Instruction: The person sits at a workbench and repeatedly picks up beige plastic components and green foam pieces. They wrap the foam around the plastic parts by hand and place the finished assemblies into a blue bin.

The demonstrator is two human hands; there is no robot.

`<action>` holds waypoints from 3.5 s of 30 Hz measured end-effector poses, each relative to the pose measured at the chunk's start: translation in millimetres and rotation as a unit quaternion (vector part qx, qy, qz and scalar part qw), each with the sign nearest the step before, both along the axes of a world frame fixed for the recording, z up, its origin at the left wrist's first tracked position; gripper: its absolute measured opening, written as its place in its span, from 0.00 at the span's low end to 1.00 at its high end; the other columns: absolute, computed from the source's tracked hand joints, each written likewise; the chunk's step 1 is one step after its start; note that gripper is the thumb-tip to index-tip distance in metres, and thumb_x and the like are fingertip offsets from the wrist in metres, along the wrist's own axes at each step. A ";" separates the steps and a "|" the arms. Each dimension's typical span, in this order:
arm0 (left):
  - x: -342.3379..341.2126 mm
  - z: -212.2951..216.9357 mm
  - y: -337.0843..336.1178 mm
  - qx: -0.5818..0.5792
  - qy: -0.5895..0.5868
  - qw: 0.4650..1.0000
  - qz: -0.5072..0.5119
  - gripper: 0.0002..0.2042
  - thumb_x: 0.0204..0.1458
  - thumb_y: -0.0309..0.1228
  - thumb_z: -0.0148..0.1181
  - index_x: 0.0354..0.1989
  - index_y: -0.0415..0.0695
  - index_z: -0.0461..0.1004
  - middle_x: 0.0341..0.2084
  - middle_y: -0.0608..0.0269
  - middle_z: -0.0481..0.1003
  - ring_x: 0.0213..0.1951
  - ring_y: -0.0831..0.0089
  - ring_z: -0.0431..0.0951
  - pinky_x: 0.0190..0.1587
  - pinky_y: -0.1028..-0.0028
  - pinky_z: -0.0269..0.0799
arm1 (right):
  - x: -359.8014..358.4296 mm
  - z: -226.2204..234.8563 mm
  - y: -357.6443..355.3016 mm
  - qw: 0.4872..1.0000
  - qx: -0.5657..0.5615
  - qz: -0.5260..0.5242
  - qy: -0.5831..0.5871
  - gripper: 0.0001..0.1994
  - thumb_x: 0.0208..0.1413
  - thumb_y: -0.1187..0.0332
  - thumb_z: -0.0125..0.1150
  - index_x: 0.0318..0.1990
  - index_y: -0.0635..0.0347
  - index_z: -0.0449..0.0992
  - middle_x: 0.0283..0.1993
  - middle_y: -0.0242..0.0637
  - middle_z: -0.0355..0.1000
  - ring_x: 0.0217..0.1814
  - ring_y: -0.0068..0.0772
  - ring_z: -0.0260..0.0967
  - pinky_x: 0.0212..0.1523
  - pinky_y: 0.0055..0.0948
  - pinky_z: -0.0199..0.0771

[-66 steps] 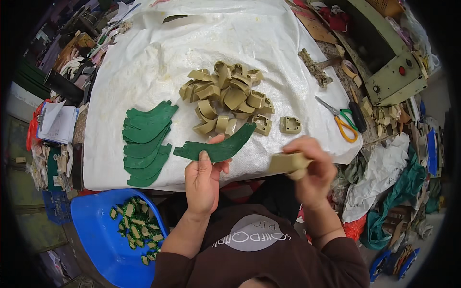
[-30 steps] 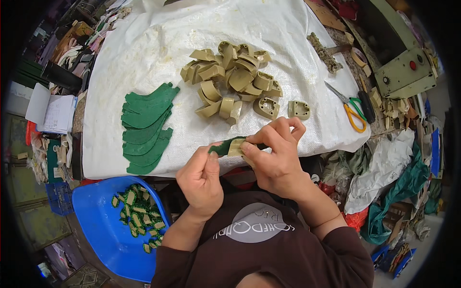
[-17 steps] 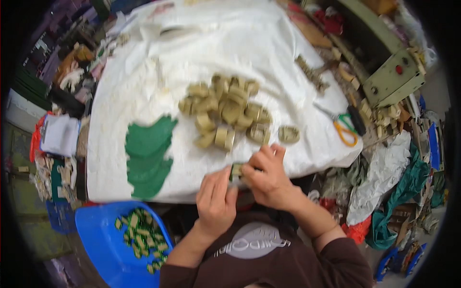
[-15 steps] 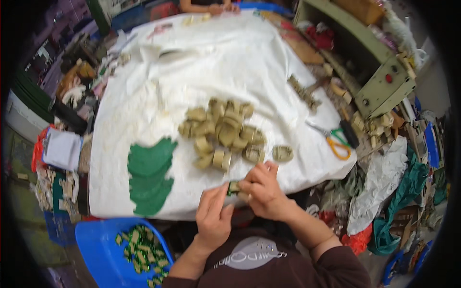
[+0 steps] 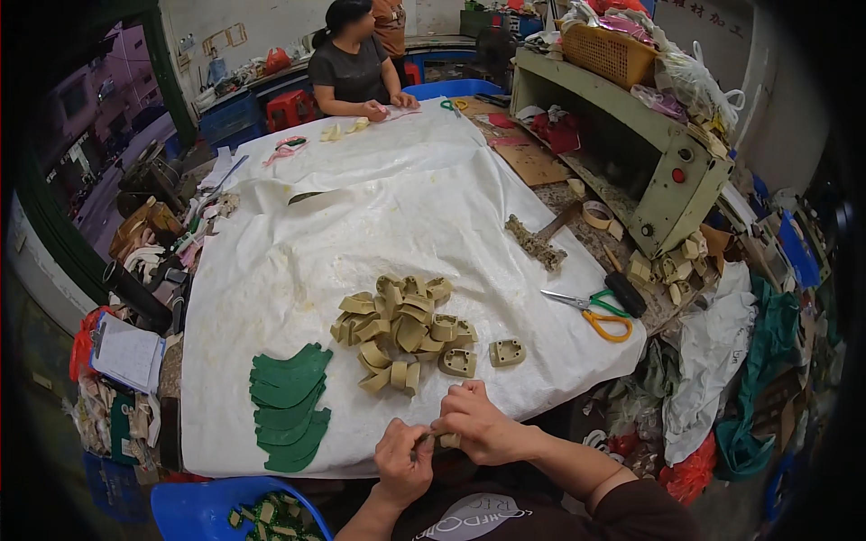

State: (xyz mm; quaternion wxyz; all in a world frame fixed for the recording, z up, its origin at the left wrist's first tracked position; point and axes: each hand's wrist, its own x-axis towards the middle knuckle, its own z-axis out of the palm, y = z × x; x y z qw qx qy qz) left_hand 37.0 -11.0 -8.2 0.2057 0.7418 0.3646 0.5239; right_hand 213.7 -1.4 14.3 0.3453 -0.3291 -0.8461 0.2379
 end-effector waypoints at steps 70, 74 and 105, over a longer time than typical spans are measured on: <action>-13.1 19.3 1.8 0.041 0.064 0.987 -0.141 0.13 0.34 0.12 0.59 0.29 0.37 0.67 0.31 0.52 0.72 0.31 0.59 0.74 0.31 0.68 0.70 | 5.5 -7.7 12.5 0.824 -0.497 0.041 0.270 0.26 0.47 0.73 0.67 0.55 0.66 0.65 0.41 0.41 0.75 0.40 0.25 0.72 0.42 0.27 0.75; -10.8 12.3 -1.1 -0.049 -0.033 0.994 -0.094 0.11 0.39 0.13 0.60 0.31 0.36 0.67 0.30 0.52 0.73 0.30 0.60 0.74 0.32 0.70 0.70 | 1.6 -16.1 11.2 0.848 -0.454 0.008 0.275 0.34 0.52 0.56 0.65 0.62 0.62 0.60 0.45 0.46 0.74 0.46 0.33 0.73 0.48 0.32 0.73; -9.4 26.9 -9.1 0.047 0.042 0.997 -0.040 0.14 0.36 0.19 0.65 0.31 0.52 0.78 0.41 0.56 0.65 0.45 0.58 0.62 0.48 0.61 0.62 | 11.9 -2.6 10.9 0.901 -0.321 0.067 0.284 0.27 0.45 0.69 0.69 0.54 0.64 0.68 0.50 0.39 0.71 0.53 0.33 0.69 0.56 0.31 0.66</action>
